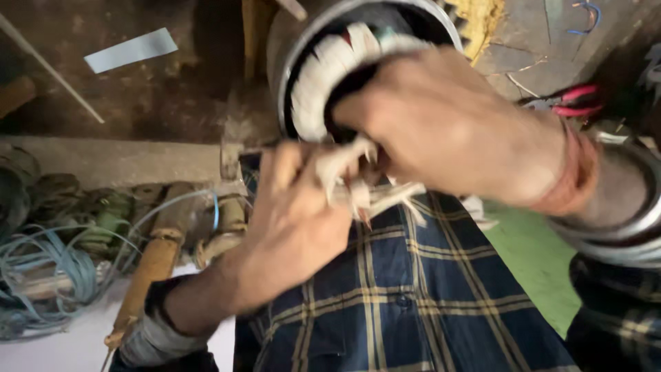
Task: The person wraps white insulating tape around copper windings inside a motor stator, repeatedly pulling, taping, and adjusting the tape to secure the windings. The person uses a screwdriver to press the tape into place and handles the stator and tape throughout the clip.
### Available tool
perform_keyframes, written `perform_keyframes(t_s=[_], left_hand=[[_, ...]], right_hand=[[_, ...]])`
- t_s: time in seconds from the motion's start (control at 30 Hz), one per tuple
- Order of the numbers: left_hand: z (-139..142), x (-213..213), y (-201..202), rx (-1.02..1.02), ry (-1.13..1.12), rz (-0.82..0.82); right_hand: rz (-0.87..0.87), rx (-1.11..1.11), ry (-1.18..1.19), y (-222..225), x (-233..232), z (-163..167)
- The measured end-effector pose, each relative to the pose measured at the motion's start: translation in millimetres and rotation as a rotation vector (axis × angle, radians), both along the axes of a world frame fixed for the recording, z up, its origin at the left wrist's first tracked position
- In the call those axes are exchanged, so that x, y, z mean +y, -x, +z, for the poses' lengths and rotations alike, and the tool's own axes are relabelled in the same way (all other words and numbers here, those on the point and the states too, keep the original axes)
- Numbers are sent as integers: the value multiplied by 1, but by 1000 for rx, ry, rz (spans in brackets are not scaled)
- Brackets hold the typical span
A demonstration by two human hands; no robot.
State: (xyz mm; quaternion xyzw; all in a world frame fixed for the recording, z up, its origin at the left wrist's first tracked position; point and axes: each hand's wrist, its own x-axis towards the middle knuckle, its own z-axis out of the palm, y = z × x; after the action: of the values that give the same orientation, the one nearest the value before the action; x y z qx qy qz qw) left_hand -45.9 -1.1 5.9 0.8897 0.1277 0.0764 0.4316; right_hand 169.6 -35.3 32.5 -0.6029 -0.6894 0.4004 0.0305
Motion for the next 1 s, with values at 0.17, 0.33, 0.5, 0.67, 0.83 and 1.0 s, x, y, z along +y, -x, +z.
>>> perform_keyframes(t_s=[0.17, 0.33, 0.5, 0.67, 0.83, 1.0], left_hand=[[11, 6, 5, -1, -91, -85], [25, -3, 15, 48, -138, -95], [21, 1, 16, -17, -241, -148], [14, 15, 15, -75, -307, -262], [14, 27, 11, -109, -522, -372], [7, 36, 6, -176, -379, -445]], right_hand=[[144, -136, 190, 3, 1, 22], [-140, -45, -506, -1, -72, 32], [-636, -1, -501, 42, -133, 13], [-904, -27, -668, 106, -151, -6], [-1064, 229, -374, 103, -151, -5], [-966, 1073, -126, 86, -147, 42]])
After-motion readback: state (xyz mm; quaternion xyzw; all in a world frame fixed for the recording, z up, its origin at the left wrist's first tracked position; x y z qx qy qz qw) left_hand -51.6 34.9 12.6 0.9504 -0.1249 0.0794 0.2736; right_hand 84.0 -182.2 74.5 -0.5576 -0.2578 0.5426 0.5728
